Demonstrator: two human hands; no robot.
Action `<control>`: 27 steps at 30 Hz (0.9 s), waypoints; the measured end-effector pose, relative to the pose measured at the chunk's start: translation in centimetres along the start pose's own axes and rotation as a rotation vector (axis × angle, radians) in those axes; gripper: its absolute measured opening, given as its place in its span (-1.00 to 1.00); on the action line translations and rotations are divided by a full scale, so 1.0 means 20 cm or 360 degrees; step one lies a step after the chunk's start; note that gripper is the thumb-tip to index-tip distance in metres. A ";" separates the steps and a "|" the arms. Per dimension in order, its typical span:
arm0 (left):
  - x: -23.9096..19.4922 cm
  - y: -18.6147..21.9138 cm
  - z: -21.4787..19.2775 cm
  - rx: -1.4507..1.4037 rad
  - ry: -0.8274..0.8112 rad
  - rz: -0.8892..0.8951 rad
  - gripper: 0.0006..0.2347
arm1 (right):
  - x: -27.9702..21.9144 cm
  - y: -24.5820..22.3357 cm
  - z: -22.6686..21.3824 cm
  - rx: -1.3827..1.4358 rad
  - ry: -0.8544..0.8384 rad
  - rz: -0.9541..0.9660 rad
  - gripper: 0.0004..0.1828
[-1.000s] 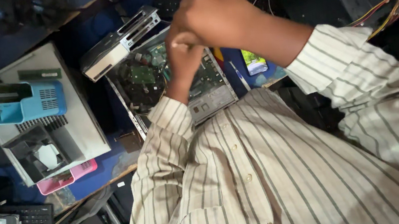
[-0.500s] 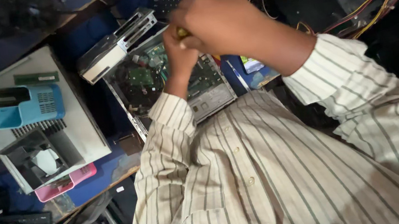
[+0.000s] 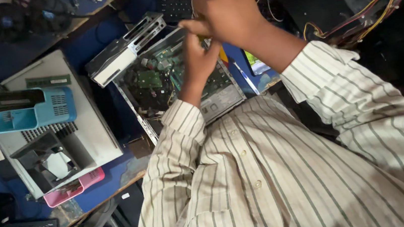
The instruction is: The person works on an open desktop computer case, handling a RAM stick and using a screwdriver to remove screws from the motherboard area. The person then places a hard drive into the case and secures it.
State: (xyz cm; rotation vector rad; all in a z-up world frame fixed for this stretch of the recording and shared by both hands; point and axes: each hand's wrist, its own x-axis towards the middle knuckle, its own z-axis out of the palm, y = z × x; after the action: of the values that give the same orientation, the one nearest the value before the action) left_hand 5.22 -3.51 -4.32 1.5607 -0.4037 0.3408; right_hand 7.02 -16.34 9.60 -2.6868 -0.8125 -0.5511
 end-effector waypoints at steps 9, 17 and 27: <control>0.11 -0.27 -0.07 -0.0157 -0.0328 0.0116 -0.86 | 0.00 -0.10 -0.13 0.0258 -0.0161 -0.0219 -0.70; 0.05 -0.17 -0.07 -0.0171 -0.0214 -0.0291 -0.61 | -0.04 -0.09 -0.04 -0.0119 -0.0260 -0.0027 -0.60; 0.05 -0.06 -0.10 0.0057 -0.0223 0.0061 -0.85 | 0.01 -0.25 -0.04 -0.0327 -0.0236 0.0229 -0.37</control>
State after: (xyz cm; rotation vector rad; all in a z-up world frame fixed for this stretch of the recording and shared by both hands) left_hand 6.67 -1.60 -4.84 1.6188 -0.5399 0.2702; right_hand 3.96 -12.55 11.15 -2.9747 -0.6221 -0.4261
